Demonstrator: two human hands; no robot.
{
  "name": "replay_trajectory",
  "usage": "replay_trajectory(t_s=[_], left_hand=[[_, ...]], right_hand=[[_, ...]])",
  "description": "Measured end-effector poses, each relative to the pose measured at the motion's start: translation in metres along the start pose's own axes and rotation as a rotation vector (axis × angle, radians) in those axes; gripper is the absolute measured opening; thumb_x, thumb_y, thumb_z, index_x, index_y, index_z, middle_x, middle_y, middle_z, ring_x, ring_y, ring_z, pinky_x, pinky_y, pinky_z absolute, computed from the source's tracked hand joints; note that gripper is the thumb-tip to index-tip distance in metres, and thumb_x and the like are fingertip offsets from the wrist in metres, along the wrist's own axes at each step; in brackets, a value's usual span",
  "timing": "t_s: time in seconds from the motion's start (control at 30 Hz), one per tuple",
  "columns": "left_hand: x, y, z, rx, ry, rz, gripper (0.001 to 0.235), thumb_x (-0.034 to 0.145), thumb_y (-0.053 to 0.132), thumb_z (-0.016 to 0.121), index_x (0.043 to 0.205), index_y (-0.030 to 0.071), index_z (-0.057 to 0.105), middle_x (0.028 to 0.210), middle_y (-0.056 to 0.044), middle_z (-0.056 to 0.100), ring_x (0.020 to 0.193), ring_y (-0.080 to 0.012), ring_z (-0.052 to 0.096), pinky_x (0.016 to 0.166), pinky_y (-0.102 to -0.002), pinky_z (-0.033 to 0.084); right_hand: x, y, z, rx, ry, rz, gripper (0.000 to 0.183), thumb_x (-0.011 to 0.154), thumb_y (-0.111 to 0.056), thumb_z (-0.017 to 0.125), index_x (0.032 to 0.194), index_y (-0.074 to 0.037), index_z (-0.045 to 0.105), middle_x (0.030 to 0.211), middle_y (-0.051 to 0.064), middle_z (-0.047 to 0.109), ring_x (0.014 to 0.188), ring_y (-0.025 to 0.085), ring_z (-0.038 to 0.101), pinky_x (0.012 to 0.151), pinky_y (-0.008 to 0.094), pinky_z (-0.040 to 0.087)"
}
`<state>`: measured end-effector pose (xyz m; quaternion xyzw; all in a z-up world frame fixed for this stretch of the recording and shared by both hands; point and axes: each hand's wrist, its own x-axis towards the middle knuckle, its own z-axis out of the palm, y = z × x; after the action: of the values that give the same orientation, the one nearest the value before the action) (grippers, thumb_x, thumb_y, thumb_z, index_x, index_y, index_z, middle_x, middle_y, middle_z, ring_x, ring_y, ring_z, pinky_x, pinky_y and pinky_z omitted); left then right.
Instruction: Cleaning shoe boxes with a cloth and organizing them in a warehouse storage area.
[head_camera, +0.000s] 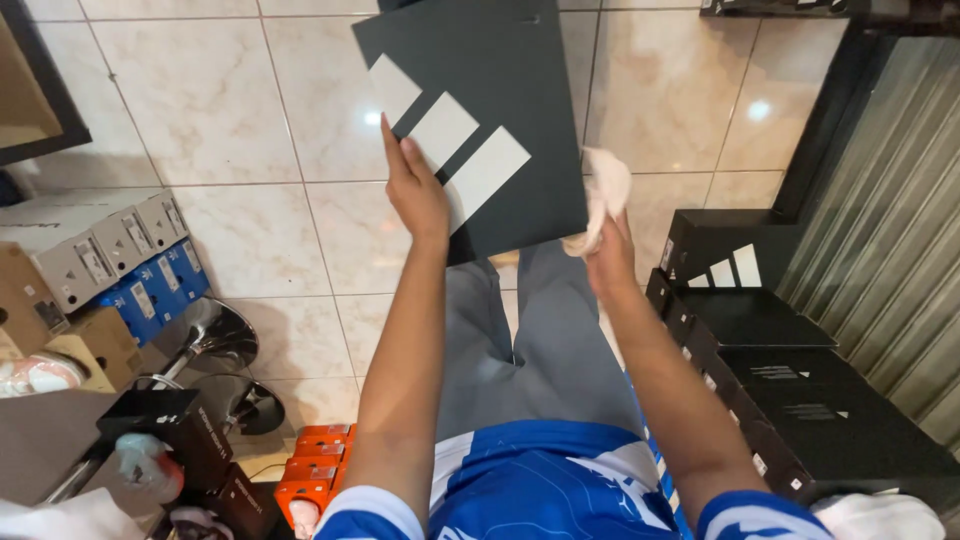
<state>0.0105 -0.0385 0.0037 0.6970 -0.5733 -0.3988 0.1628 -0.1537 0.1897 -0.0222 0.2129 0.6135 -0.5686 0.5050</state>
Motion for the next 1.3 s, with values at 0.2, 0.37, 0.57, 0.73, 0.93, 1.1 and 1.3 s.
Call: replay_trajectory(t_s=[0.2,0.37,0.57,0.73,0.93,1.1,1.3], left_hand=[[-0.003,0.013,-0.001,0.000,-0.107,-0.043,0.060,0.110,0.045,0.025,0.162,0.014,0.025,0.080,-0.002,0.063,0.065,-0.0100,0.061,0.065,-0.027,0.053],[0.003,-0.001,0.002,-0.056,-0.050,0.036,0.053,0.112,0.043,0.029,0.158,0.018,0.031,0.144,-0.016,0.064,0.119,-0.0311,0.072,0.096,-0.033,0.057],[0.006,-0.012,-0.017,-0.293,-0.142,0.061,0.065,0.110,0.044,0.033,0.159,0.003,0.021,0.165,-0.026,0.029,0.152,-0.0402,0.035,0.124,-0.043,0.031],[-0.048,-0.030,-0.096,-0.256,-0.190,0.381,0.066,0.112,0.044,0.045,0.167,0.015,0.024,0.171,-0.011,0.025,0.158,-0.0362,0.024,0.130,-0.052,0.018],[-0.107,-0.084,-0.092,-0.318,-0.510,0.670,0.062,0.079,0.042,0.084,0.134,0.016,0.069,0.141,-0.013,0.059,0.132,-0.0382,0.056,0.119,-0.049,0.038],[-0.067,-0.084,-0.082,-0.521,0.095,-0.114,0.045,0.091,0.009,0.076,0.133,0.002,0.064,0.130,-0.021,0.065,0.126,-0.0333,0.060,0.113,-0.047,0.042],[-0.042,-0.052,-0.024,-0.792,-0.067,-0.417,0.045,0.107,0.022,0.054,0.140,-0.008,0.056,0.139,-0.028,0.060,0.127,-0.0266,0.056,0.115,-0.042,0.040]], right_hand=[[-0.026,0.062,0.084,0.750,0.331,0.080,0.037,0.108,-0.021,0.034,0.124,0.002,0.058,0.120,0.014,0.066,0.104,0.021,0.065,0.103,0.039,0.051],[-0.036,0.122,0.126,0.788,0.069,0.278,0.040,0.105,-0.031,0.035,0.125,-0.004,0.056,0.123,0.010,0.058,0.107,0.020,0.053,0.097,0.038,0.043],[-0.074,0.133,0.095,0.045,-0.281,0.678,0.037,0.104,-0.020,0.050,0.131,0.002,0.059,0.124,0.018,0.068,0.104,0.024,0.068,0.086,0.037,0.057],[-0.119,0.059,0.093,-0.333,-0.246,0.522,0.056,0.096,-0.022,0.064,0.143,0.006,0.054,0.138,0.029,0.061,0.128,0.038,0.061,0.109,0.057,0.048],[-0.094,0.012,0.105,0.025,-0.547,0.672,0.043,0.103,-0.029,0.045,0.134,-0.003,0.059,0.117,0.009,0.070,0.110,0.030,0.071,0.098,0.057,0.057],[-0.049,-0.062,0.126,-1.256,-0.157,-1.121,0.079,0.086,-0.017,0.089,0.149,0.002,0.046,0.139,0.020,0.055,0.138,0.042,0.045,0.116,0.053,0.034],[0.011,-0.070,0.114,-1.397,-0.200,-0.395,0.135,0.079,-0.046,0.097,0.168,-0.035,-0.005,0.173,0.015,0.004,0.155,0.046,0.025,0.123,0.062,0.029]])
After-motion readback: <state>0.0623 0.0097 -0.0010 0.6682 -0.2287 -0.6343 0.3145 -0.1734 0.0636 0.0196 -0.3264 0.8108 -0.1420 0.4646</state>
